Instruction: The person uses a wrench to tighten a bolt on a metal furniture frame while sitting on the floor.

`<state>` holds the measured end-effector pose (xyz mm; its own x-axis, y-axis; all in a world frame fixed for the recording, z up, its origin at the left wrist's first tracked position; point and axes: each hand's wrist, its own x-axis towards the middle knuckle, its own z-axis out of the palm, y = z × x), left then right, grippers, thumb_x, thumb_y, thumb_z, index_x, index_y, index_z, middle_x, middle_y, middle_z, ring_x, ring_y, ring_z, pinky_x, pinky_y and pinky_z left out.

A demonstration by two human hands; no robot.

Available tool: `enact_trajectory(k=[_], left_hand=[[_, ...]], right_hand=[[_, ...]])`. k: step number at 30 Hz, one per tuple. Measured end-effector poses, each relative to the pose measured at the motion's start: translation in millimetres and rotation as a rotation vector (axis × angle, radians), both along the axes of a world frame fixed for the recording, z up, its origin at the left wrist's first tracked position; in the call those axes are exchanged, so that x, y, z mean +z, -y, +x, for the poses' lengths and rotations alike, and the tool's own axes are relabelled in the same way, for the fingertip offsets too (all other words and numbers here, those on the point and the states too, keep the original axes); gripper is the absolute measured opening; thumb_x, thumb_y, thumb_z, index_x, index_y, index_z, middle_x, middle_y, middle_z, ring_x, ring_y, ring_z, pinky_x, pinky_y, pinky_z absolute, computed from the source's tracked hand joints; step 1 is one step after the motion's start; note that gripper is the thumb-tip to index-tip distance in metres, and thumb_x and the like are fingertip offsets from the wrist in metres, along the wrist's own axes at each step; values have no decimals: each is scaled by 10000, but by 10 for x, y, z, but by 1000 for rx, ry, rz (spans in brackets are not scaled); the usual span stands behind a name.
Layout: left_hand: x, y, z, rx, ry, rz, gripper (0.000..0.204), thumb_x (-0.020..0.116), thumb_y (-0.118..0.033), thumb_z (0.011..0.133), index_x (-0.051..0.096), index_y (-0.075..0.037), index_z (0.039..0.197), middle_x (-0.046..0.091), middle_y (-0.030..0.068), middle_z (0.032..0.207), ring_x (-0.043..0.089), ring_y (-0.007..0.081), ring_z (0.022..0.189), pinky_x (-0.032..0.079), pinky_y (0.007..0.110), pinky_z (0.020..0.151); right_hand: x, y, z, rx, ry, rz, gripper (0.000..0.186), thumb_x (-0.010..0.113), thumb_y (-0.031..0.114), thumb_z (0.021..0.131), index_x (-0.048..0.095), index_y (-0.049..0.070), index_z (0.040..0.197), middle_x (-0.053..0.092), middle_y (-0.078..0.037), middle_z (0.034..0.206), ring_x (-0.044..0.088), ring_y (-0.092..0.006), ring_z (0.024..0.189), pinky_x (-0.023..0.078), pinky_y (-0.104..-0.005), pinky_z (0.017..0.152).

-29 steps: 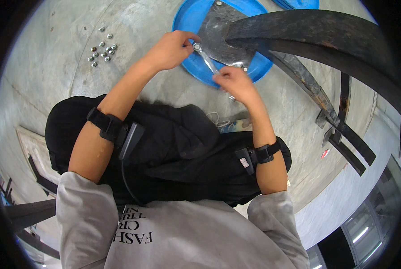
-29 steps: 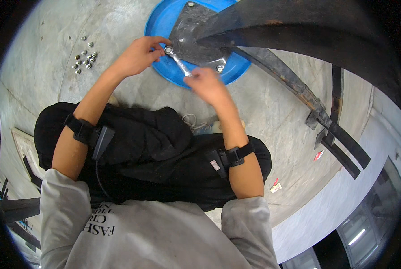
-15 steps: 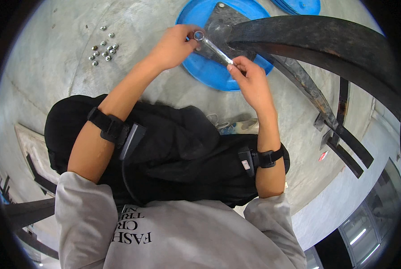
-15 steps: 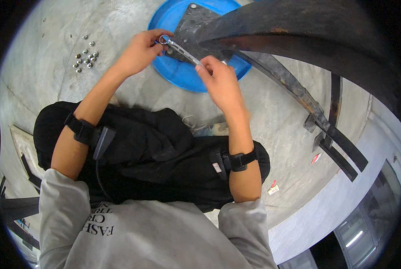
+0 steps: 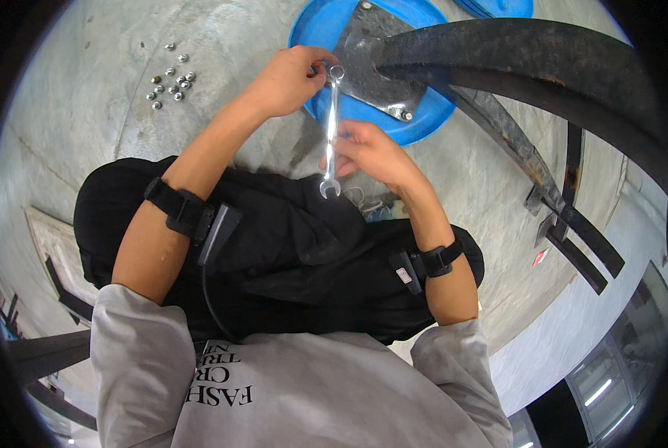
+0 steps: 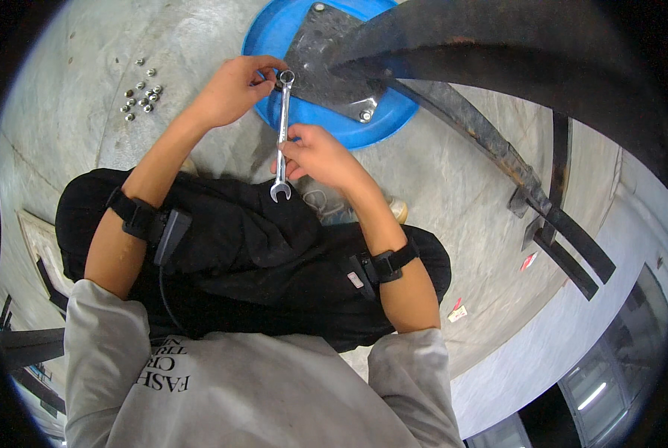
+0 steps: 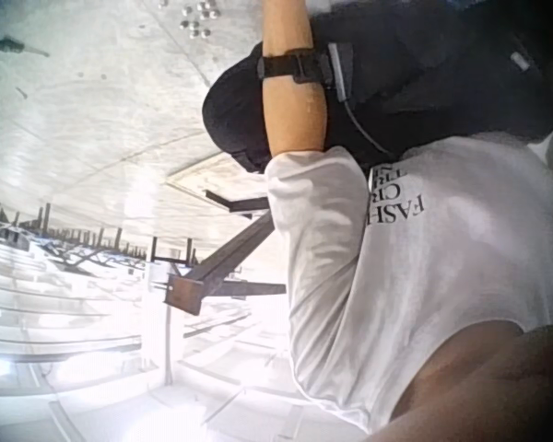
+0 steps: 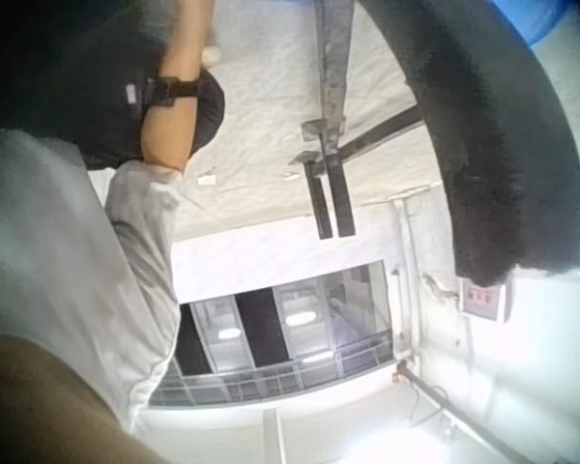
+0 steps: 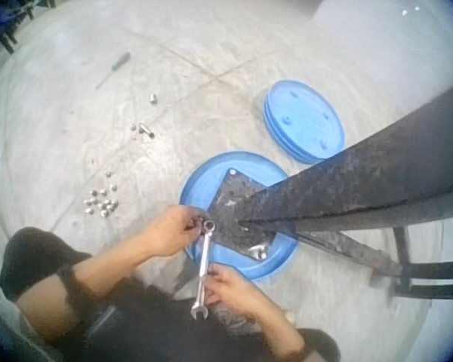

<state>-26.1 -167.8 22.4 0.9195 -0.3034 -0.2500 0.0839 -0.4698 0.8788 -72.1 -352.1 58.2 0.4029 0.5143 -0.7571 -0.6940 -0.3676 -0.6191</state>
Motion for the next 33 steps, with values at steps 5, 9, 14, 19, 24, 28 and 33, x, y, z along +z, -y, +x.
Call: enact_trajectory(k=[5, 9, 14, 19, 24, 28, 33], left_hand=[[54, -8, 21, -49, -16, 43, 255, 525, -69, 756, 605, -22, 994, 608, 137, 732, 609, 232, 684, 478, 324, 650], [-8, -29, -24, -37, -45, 45, 272, 527, -73, 754, 601, -18, 1009, 619, 139, 752, 617, 243, 723, 478, 322, 673], [6, -34, -24, -65, -64, 28, 299, 521, -59, 759, 574, -4, 1049, 589, 82, 796, 559, 166, 692, 453, 300, 653], [7, -22, 0, -91, -43, 65, 319, 518, -90, 769, 563, 6, 1070, 590, 92, 794, 565, 182, 716, 453, 300, 674], [-29, -31, -19, -57, -38, 93, 313, 516, -97, 753, 580, 4, 1043, 596, 134, 765, 581, 240, 710, 454, 336, 664], [18, -27, -6, -21, -28, 68, 288, 513, -93, 741, 604, 1, 998, 605, 173, 742, 598, 299, 697, 459, 367, 653], [17, -14, 0, 33, -24, 20, 287, 519, -97, 819, 547, 15, 1083, 579, 92, 739, 562, 148, 658, 448, 282, 603]], right_hand=[[-30, -13, 0, 31, -26, 10, 207, 464, 166, 877, 521, -2, 984, 628, -102, 814, 603, -132, 699, 502, -253, 634], [-21, -51, 3, 62, -33, -31, 190, 464, 166, 873, 532, 4, 944, 621, -89, 790, 586, -120, 651, 506, -256, 622], [-81, 12, 7, 65, 29, -104, 188, 511, 193, 847, 552, 12, 872, 603, -56, 719, 566, -111, 617, 464, -251, 557], [-171, 332, 146, 242, 778, -767, 184, 570, 157, 763, 595, 2, 860, 627, -119, 723, 587, -240, 624, 445, -315, 588], [-38, 376, 217, 145, 951, -844, 186, 557, 155, 749, 629, 58, 891, 632, -145, 772, 597, -303, 731, 410, -391, 741], [26, 355, 237, 52, 936, -776, 184, 573, 194, 751, 632, 50, 849, 632, -137, 735, 604, -281, 717, 414, -397, 762], [96, 249, 240, -130, 815, -570, 238, 601, 214, 760, 604, -15, 824, 609, -118, 667, 570, -178, 606, 423, -302, 586]])
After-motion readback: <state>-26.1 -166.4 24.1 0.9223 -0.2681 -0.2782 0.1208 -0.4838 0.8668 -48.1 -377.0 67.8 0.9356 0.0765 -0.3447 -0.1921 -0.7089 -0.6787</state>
